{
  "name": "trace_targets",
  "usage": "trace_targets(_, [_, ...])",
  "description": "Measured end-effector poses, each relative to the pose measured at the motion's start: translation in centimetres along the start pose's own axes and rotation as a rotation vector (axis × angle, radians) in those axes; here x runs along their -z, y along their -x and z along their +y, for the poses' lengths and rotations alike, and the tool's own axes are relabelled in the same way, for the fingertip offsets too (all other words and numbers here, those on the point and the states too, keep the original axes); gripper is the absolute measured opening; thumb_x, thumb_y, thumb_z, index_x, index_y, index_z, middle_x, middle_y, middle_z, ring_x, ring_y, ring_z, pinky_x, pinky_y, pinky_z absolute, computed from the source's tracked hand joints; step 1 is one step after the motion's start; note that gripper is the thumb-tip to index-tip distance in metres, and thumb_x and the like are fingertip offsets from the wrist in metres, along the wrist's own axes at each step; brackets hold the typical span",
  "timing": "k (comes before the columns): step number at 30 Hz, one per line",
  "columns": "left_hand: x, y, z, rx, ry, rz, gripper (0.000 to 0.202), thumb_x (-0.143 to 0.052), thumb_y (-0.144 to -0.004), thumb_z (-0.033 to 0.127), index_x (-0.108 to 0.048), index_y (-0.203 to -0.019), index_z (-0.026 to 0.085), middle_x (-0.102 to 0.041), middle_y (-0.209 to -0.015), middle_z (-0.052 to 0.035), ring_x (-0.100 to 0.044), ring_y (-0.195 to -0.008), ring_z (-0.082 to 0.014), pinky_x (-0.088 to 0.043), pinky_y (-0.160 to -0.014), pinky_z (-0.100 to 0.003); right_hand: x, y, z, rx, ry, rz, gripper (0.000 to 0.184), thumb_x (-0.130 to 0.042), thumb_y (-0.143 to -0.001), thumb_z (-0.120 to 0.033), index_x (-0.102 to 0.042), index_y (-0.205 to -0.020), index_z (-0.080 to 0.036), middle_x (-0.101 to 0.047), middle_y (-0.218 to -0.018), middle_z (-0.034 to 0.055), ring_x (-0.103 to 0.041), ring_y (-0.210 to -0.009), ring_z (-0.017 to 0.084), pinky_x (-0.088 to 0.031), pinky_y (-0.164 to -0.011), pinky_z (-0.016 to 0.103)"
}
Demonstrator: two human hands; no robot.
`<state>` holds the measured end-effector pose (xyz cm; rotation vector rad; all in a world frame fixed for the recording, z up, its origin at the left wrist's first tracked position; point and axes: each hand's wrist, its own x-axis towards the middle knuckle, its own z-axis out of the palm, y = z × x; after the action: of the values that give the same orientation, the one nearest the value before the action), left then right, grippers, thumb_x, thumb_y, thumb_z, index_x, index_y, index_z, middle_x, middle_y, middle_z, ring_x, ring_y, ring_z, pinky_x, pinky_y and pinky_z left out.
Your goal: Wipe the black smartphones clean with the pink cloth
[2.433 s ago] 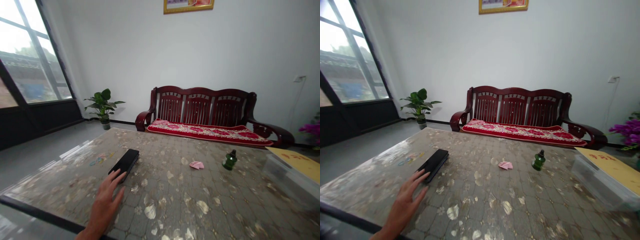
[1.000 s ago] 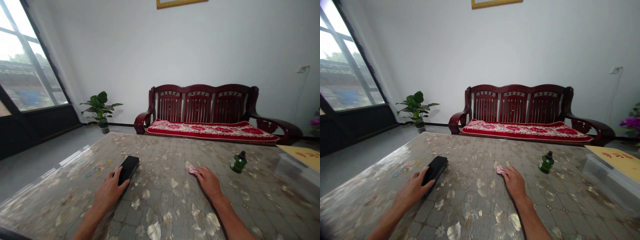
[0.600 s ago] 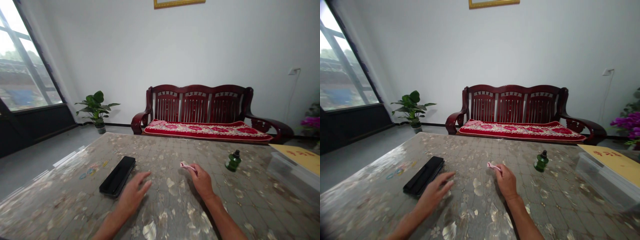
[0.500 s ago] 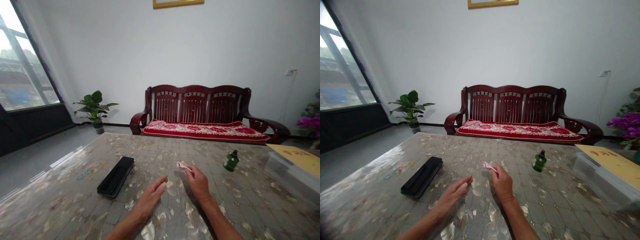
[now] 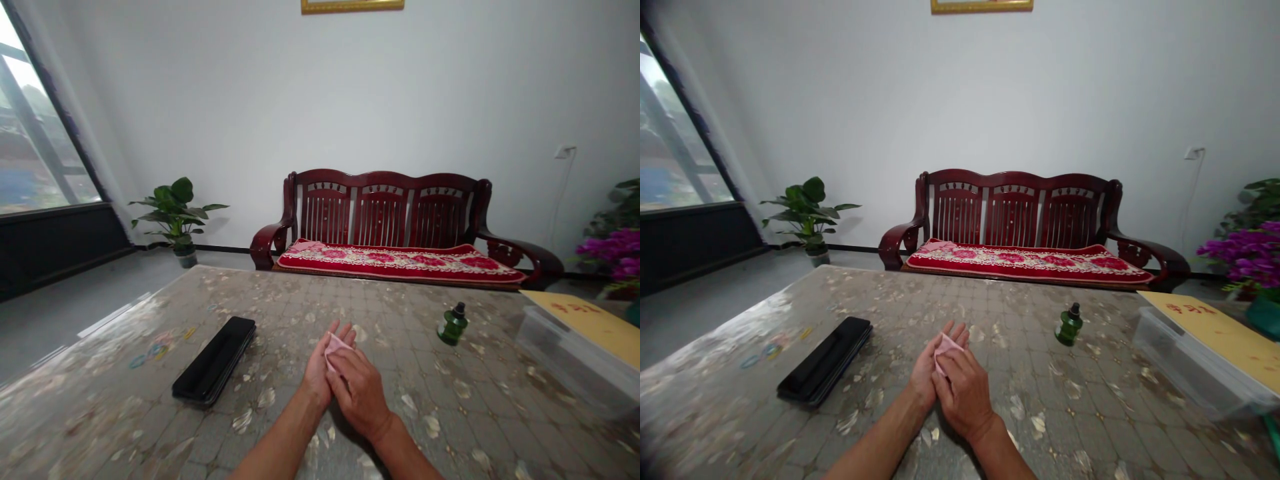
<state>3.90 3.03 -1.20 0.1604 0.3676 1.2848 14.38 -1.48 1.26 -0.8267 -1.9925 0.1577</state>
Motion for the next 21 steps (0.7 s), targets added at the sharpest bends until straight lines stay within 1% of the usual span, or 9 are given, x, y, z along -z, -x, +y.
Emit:
trace_targets(3, [1.3, -1.0, 1.1, 0.043, 0.004, -0.071, 0.051, -0.038, -0.099, 0.02, -0.043, -0.15, 0.02, -0.066, -0.133, -0.0116, -0.063, -0.122, -0.0236, -0.036, -0.115, -0.041, 0.7, 0.2, 1.2, 0.007, -0.045, 0.016, 0.023, -0.049, -0.098, -0.022, -0.071, -0.104, -0.023, -0.074, -0.096, 0.0054, -0.067, -0.092, 0.02, -0.051, -0.087, 0.035])
trace_targets(5, [2.3, -1.6, 1.9, 0.036, 0.017, -0.122, 0.053, -0.038, -0.098, 0.014, -0.042, -0.151, 0.023, -0.066, -0.134, -0.0082, -0.063, -0.123, -0.0224, -0.033, -0.117, -0.041, 2.2, 0.1, 3.1, -0.055, -0.02, 0.128, 0.023, -0.049, -0.098, -0.025, -0.072, -0.102, -0.023, -0.074, -0.097, 0.0058, -0.067, -0.091, 0.02, -0.051, -0.086, 0.035])
trace_targets(9, [4.1, -2.4, 3.6, 0.024, 0.048, -0.234, 0.056, -0.038, -0.098, 0.012, -0.038, -0.153, 0.022, -0.063, -0.137, -0.0077, -0.06, -0.126, -0.0232, -0.033, -0.118, -0.041, 8.2, -0.4, 8.8, -0.425, 0.148, 0.71, 0.032, -0.052, -0.094, -0.039, -0.067, -0.115, -0.02, -0.071, -0.105, 0.0103, -0.065, -0.094, 0.024, -0.051, -0.084, 0.039])
trace_targets(11, [4.9, -2.7, 4.2, 0.022, 0.056, -0.264, 0.057, -0.034, -0.099, 0.009, -0.035, -0.154, 0.024, -0.063, -0.138, -0.0063, -0.06, -0.126, -0.0219, -0.034, -0.118, -0.04, 11.6, -0.2, 11.8, -0.585, 0.269, 0.943, 0.053, -0.058, -0.086, -0.045, -0.058, -0.131, -0.017, -0.066, -0.116, 0.0136, -0.061, -0.102, 0.027, -0.049, -0.087, 0.041])
trace_targets(12, [5.2, -2.8, 4.4, 0.023, 0.062, -0.274, 0.057, -0.033, -0.1, 0.009, -0.033, -0.155, 0.025, -0.063, -0.137, -0.0059, -0.06, -0.126, -0.0216, -0.034, -0.117, -0.04, 13.1, 0.1, 13.2, -0.641, 0.333, 0.989, 0.065, -0.061, -0.08, -0.047, -0.053, -0.136, -0.015, -0.063, -0.122, 0.0155, -0.059, -0.107, 0.03, -0.048, -0.091, 0.043])
trace_targets(14, [5.6, -3.1, 4.6, 0.031, 0.066, -0.3, 0.055, -0.03, -0.103, 0.012, -0.031, -0.156, 0.027, -0.062, -0.139, -0.0057, -0.059, -0.127, -0.0208, -0.035, -0.117, -0.039, 15.1, 0.9, 15.7, -0.731, 0.453, 0.944, 0.084, -0.065, -0.068, -0.051, -0.048, -0.139, -0.009, -0.059, -0.126, 0.0204, -0.055, -0.114, 0.035, -0.039, -0.102, 0.05])
trace_targets(16, [5.7, -3.4, 4.7, 0.044, 0.057, -0.345, 0.053, -0.029, -0.104, 0.014, -0.033, -0.155, 0.027, -0.06, -0.141, -0.0058, -0.058, -0.128, -0.0206, -0.034, -0.118, -0.039, 15.7, 1.9, 17.8, -0.821, 0.473, 0.781, 0.095, -0.066, -0.06, -0.051, -0.045, -0.141, -0.006, -0.054, -0.133, 0.0249, -0.049, -0.122, 0.04, -0.033, -0.107, 0.054])
trace_targets(19, [5.5, -3.4, 4.7, 0.074, 0.013, -0.435, 0.051, -0.03, -0.104, 0.016, -0.038, -0.153, 0.028, -0.057, -0.144, -0.0053, -0.053, -0.133, -0.0214, -0.028, -0.12, -0.04, 15.3, 3.4, 20.2, -0.901, 0.419, 0.572, 0.1, -0.067, -0.057, -0.053, -0.04, -0.143, -0.009, -0.054, -0.134, 0.023, -0.048, -0.125, 0.041, -0.035, -0.105, 0.052])
trace_targets(21, [5.3, -3.2, 4.7, 0.09, -0.019, -0.484, 0.049, -0.031, -0.104, 0.017, -0.041, -0.151, 0.027, -0.055, -0.147, -0.0054, -0.049, -0.137, -0.0219, -0.023, -0.122, -0.041, 15.1, 4.1, 21.5, -0.912, 0.382, 0.509, 0.102, -0.067, -0.058, -0.057, -0.038, -0.144, -0.01, -0.057, -0.13, 0.0208, -0.053, -0.119, 0.038, -0.04, -0.1, 0.047])
